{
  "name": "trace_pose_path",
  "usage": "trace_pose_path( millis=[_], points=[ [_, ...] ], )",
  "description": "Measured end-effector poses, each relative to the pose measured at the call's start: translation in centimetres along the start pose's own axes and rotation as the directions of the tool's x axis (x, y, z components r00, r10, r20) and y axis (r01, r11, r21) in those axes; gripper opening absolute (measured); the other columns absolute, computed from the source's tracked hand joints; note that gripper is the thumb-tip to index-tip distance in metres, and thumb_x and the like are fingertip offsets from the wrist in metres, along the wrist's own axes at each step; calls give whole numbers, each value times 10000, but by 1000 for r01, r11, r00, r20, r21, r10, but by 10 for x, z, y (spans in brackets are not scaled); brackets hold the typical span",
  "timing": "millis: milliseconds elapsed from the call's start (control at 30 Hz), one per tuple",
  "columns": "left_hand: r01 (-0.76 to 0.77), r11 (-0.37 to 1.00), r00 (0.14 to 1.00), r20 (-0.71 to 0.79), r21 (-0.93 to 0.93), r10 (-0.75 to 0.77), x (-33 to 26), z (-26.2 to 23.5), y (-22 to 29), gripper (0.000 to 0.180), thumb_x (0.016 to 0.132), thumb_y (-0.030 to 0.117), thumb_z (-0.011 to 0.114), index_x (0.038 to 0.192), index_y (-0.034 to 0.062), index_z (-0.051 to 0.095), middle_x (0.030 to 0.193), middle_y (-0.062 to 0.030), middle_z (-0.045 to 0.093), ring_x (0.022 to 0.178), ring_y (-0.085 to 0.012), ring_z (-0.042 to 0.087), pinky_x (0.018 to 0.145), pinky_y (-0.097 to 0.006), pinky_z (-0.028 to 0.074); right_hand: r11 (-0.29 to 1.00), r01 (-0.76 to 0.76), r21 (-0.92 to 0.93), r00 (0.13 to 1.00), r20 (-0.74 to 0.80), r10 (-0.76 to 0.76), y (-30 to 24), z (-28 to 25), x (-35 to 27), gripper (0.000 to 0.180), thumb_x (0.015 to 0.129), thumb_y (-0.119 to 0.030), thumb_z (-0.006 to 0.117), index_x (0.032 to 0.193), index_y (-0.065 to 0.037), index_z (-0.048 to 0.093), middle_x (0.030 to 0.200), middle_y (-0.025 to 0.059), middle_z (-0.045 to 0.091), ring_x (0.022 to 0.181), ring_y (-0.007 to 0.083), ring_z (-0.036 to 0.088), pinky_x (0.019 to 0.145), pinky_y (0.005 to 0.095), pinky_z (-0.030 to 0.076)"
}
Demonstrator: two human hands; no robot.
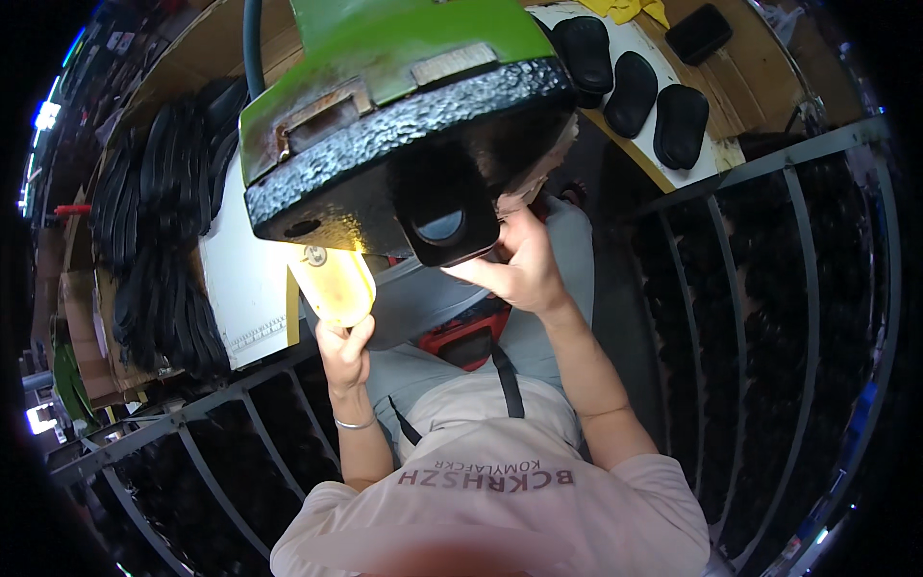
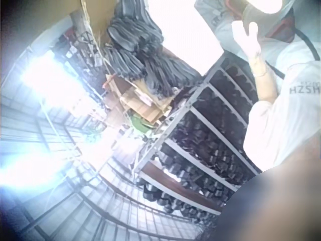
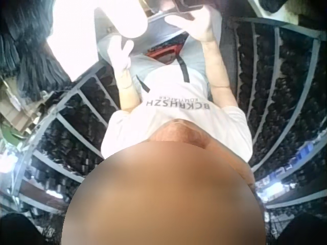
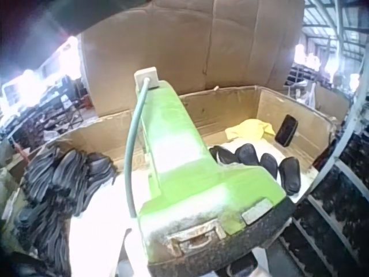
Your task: Buffing the edges of shoe soles using a specialized industrial machine.
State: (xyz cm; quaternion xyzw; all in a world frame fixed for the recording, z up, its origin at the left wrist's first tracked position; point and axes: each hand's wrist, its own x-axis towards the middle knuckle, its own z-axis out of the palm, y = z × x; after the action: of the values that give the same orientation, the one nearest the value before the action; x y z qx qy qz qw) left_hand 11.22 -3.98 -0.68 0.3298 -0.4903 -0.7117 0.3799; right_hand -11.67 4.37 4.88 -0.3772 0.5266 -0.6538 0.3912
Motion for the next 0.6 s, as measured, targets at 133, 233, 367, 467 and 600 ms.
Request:
trace_pose_path(
  millis=[133,233,367,467,600],
  points=[
    [57,986,989,123,157,-77,-23,-24,-49,217,767,-10,703,874,31,519,955,-55,587,828,-85,536,764,-228,429,990,-107,88,987,-114,117,10,16,4,680,598,21,819,1170,32,452,1077,95,597,954,152,597,862,277,476],
    [186,982,969,161,32,-189,-32,24,-57,319,775,-44,682,1060,-41,538,1055,-97,602,931,-132,584,831,-252,466,999,-49,18,988,-147,51,22,14,5,715,571,16,837,1169,27,445,1028,95,610,948,154,597,856,282,490],
    [225,973,940,252,47,-230,-35,61,-71,361,773,-52,682,1100,-42,530,1024,-88,622,918,-121,600,815,-251,490,1000,28,-1,974,-226,-28,13,13,0,700,583,3,835,1160,27,441,993,100,607,880,108,595,749,245,495],
    [158,964,939,269,213,-214,-31,64,-69,260,790,-15,686,1025,-52,582,962,-94,648,862,-113,610,765,-250,511,783,287,-551,929,-38,-368,-2,-8,-4,481,635,-34,810,1016,16,522,810,33,610,648,57,528,567,192,401],
    [16,1000,972,233,18,-19,-17,48,-34,358,898,-3,505,1238,-59,408,1167,-242,550,906,-258,645,761,-334,557,914,-9,-406,707,-649,-281,-47,-72,-24,179,788,-44,676,942,-6,591,802,35,615,680,55,567,615,195,453]
  ],
)
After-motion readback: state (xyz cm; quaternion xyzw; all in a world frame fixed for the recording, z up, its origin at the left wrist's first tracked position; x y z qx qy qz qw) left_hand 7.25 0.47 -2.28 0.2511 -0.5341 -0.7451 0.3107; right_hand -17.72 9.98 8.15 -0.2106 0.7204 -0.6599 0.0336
